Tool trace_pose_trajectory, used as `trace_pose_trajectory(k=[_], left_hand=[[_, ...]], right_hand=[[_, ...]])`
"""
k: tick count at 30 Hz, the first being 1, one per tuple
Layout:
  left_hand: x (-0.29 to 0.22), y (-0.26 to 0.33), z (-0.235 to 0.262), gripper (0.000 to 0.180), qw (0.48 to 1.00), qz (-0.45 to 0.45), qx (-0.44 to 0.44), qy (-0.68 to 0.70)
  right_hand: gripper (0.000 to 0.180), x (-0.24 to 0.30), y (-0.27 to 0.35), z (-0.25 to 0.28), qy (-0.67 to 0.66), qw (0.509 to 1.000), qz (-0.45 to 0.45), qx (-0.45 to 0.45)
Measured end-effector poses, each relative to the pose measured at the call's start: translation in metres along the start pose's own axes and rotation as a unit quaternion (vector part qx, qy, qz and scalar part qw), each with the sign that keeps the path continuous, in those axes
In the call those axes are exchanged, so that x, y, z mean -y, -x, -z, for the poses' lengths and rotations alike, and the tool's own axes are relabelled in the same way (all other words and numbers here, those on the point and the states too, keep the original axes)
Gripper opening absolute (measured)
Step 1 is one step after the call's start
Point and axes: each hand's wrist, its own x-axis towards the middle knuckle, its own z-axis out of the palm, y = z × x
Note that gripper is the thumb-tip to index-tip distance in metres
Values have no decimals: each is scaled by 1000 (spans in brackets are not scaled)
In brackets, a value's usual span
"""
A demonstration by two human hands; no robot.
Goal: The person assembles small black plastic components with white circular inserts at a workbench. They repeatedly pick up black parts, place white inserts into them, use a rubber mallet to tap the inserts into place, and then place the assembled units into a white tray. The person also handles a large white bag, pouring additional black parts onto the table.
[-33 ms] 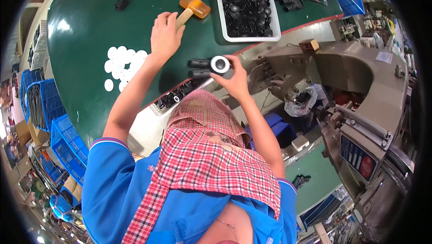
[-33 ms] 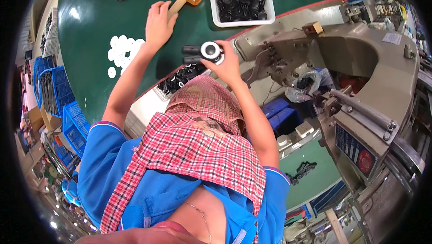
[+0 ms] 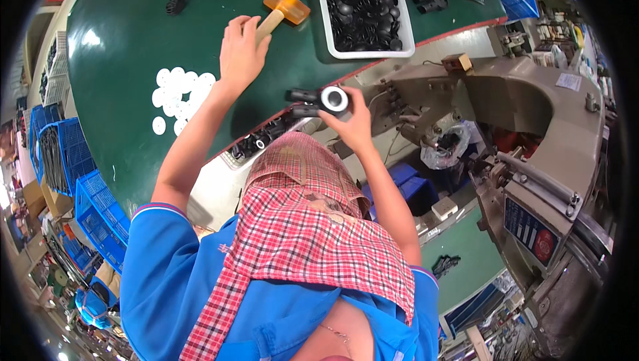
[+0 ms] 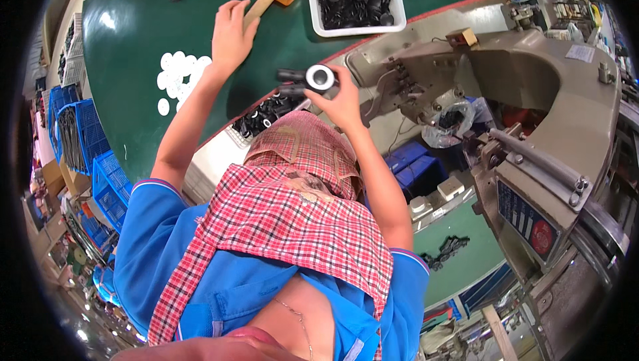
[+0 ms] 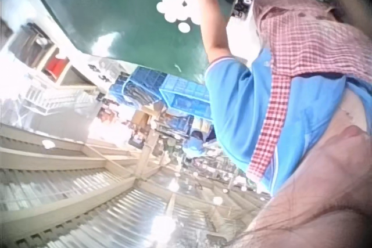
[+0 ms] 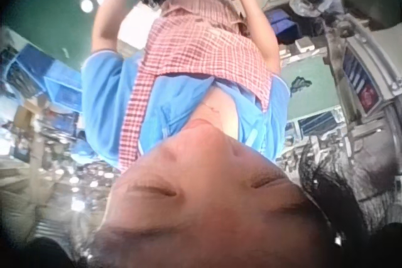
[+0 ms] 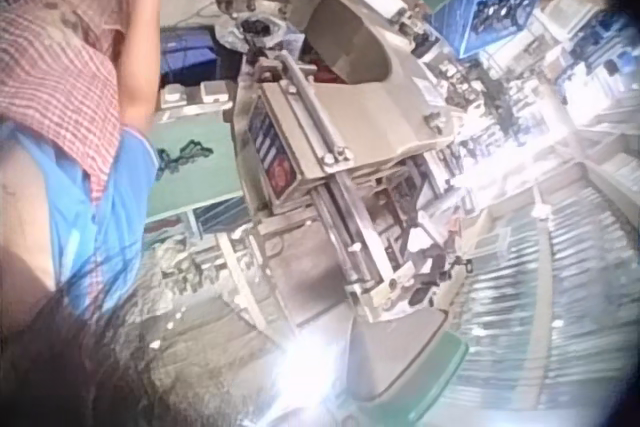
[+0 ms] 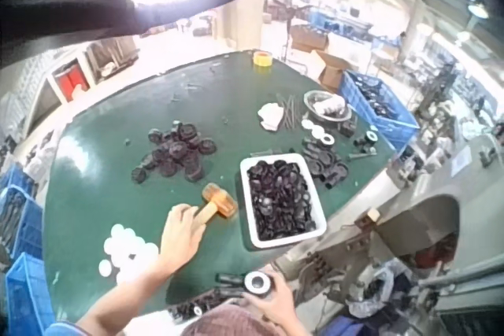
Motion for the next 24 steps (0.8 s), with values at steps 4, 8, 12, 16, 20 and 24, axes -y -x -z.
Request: trace_pose_trajectory(k=[4,8,12,16,20,24], left_hand=[[-14,18,23,35,995,2,-1,96],[-33,49,42,30,993,29,10,116],[-65,85,57,26,993,25,27,112],[-110,135,50,25,971,17,100,219],[-167,202,36,26,952,-95,172,232],[-222,250,36,26,899,-145,309,275]], right_hand=[[59,-102,55,4,-68,985,-133,-90],[78,-126,66,-27,38,987,-149,-41],[67,-143,95,-26,137,976,-171,-15],[49,-168,185,10,76,977,-196,-44],[34,-160,310,72,45,966,-182,-177],[26,-122,428,146,224,858,-124,-445]])
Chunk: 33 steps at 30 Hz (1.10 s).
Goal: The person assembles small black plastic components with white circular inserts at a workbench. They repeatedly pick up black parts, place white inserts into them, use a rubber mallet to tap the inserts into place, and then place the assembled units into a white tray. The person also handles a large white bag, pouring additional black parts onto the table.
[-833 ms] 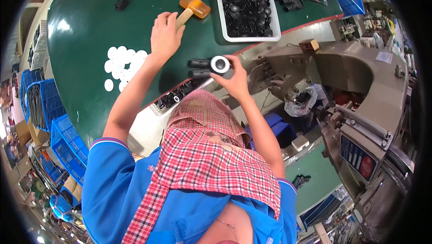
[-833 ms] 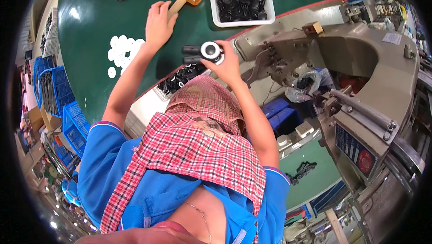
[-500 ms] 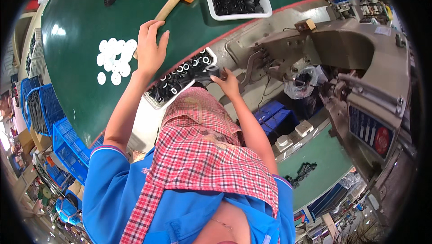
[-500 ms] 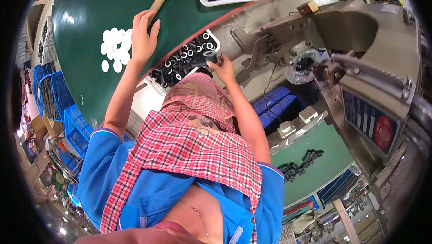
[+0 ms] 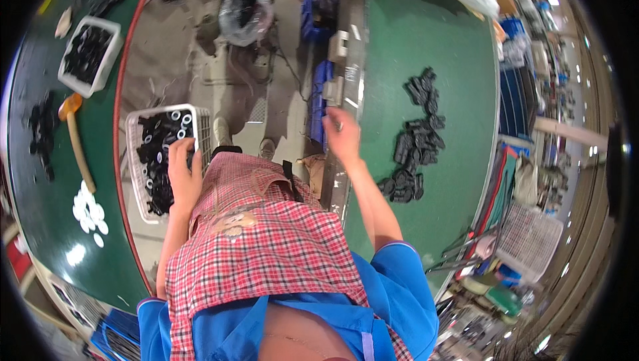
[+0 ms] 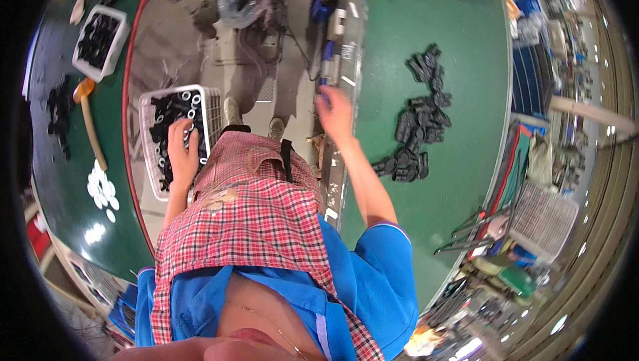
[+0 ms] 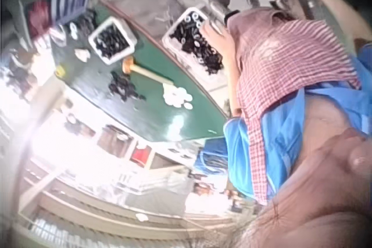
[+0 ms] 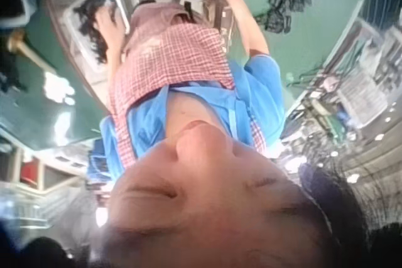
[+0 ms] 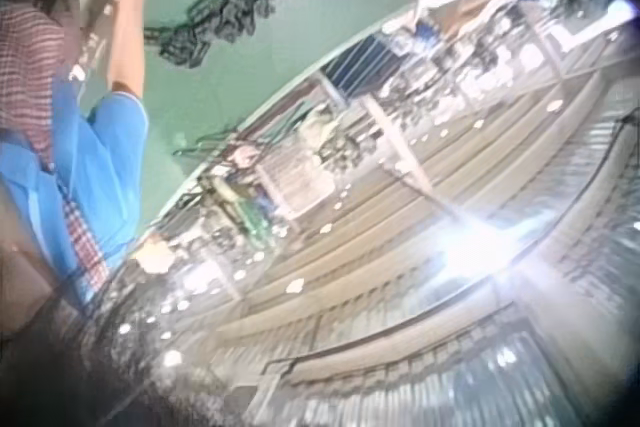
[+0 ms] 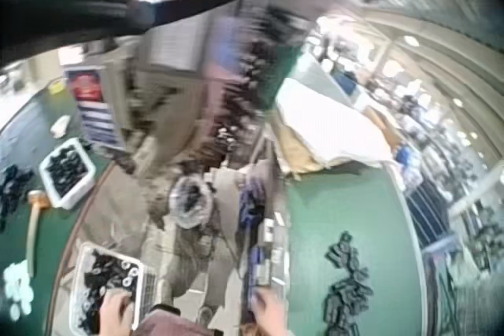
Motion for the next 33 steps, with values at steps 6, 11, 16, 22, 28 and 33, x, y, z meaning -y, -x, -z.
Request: trace_pose_trajectory(k=[6,11,16,22,28,33], left_hand=[[-36,-5,-31,28,989,-84,122,5],[-51,-10,-36,28,985,-101,141,18],[-62,-5,-29,29,982,-71,160,64],[-92,-32,6,29,955,63,208,203],[-33,-26,71,24,951,114,67,280],[12,-22,129,26,959,117,77,248]], right_hand=[[68,-147,50,126,431,850,-304,-1],[78,-186,69,142,294,909,-291,-58],[80,-26,10,104,-522,818,-241,4],[66,164,-29,-31,-685,678,-126,234],[54,258,-54,-126,-656,666,-96,342],[50,318,-67,-183,-656,585,-174,443]])
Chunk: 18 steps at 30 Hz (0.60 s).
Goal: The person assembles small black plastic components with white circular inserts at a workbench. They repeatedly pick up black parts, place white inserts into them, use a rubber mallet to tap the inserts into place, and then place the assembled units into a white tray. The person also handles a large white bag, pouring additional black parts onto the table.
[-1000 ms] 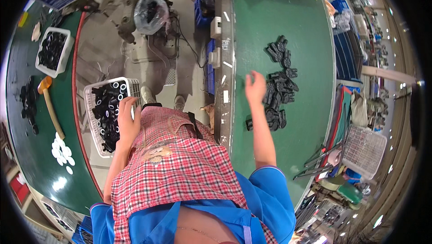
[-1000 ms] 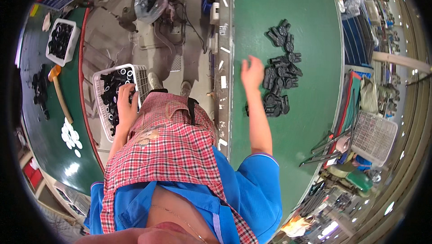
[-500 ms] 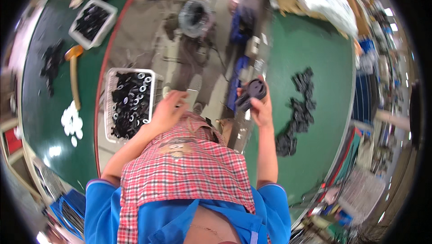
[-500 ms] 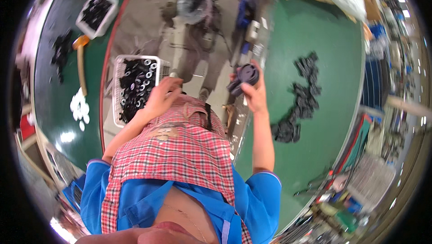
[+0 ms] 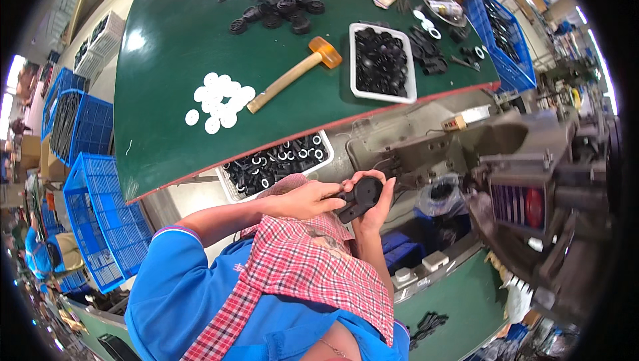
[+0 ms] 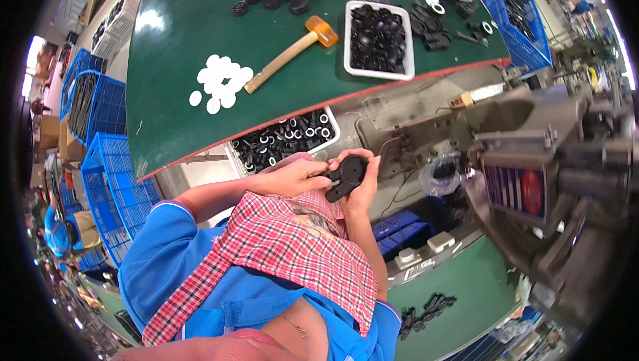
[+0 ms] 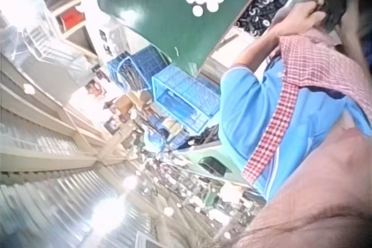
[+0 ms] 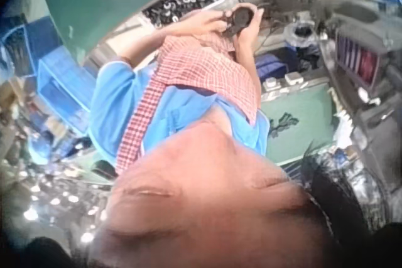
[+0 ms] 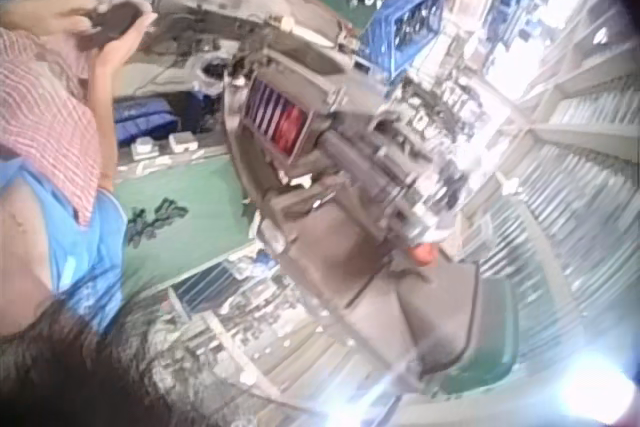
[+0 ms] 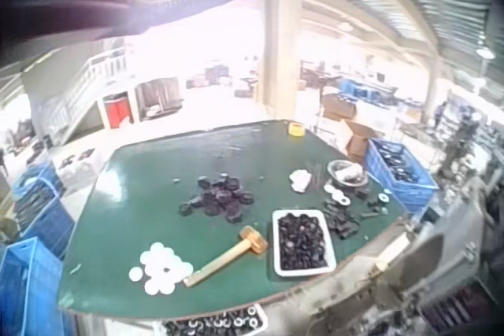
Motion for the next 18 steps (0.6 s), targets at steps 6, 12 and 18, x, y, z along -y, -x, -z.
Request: trace_pose_trajectory(k=[6,12,18], left_hand=[[58,-41,101,19,983,-115,43,-136],[122,-170,288,56,783,53,-469,-405],[146,-188,327,45,779,-58,-439,-444]], right_hand=[[49,-23,-54,-13,21,994,-61,-85],[65,-12,-79,-16,26,987,-94,-131],[75,8,-99,-27,-13,986,-120,-119]])
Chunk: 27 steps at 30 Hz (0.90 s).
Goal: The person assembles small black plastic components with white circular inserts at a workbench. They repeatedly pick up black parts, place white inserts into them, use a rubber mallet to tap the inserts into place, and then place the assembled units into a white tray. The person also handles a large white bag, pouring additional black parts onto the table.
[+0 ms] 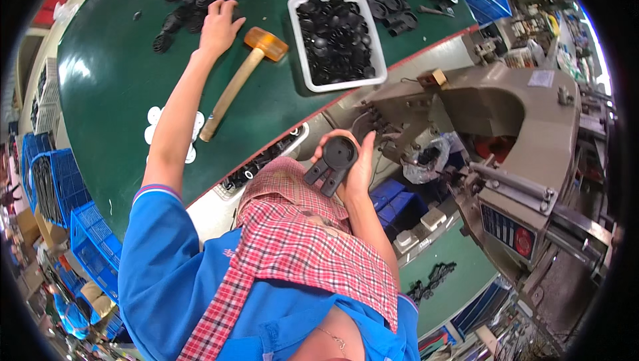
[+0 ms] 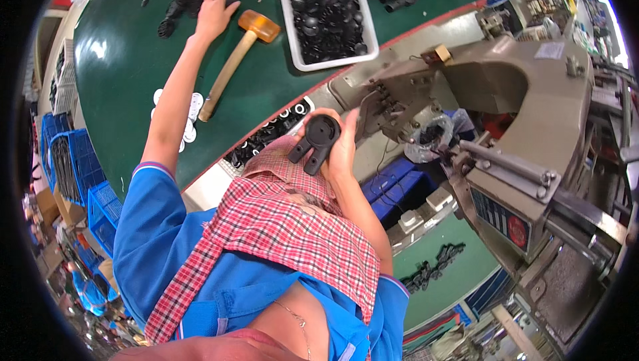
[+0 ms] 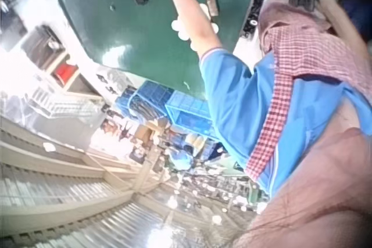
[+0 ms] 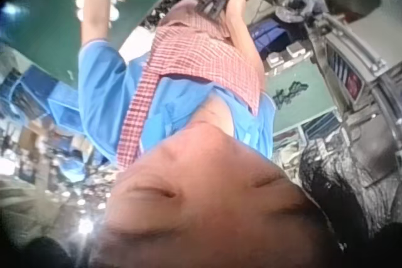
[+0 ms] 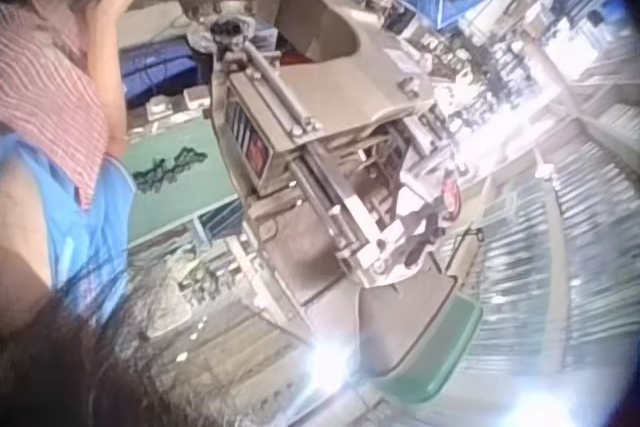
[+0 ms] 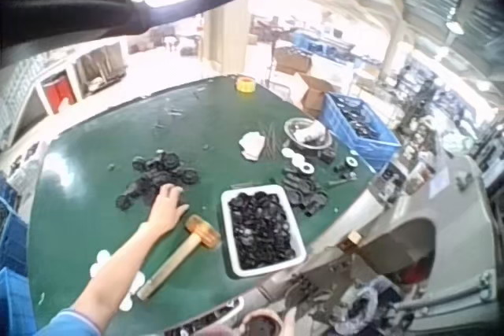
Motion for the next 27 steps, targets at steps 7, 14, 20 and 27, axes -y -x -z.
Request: trace_pose_trajectory(k=[7,14,20,27], left_hand=[[-227,130,108,39,944,-10,131,302],[-253,164,120,46,949,76,34,306],[-251,181,122,59,980,-7,23,199],[-215,187,154,64,919,134,317,192]], right_hand=[[72,-3,-7,-26,255,949,174,-61],[50,-14,-4,-39,481,781,399,7],[51,-26,5,-35,482,810,335,7],[69,-25,-4,3,216,972,-88,-4]])
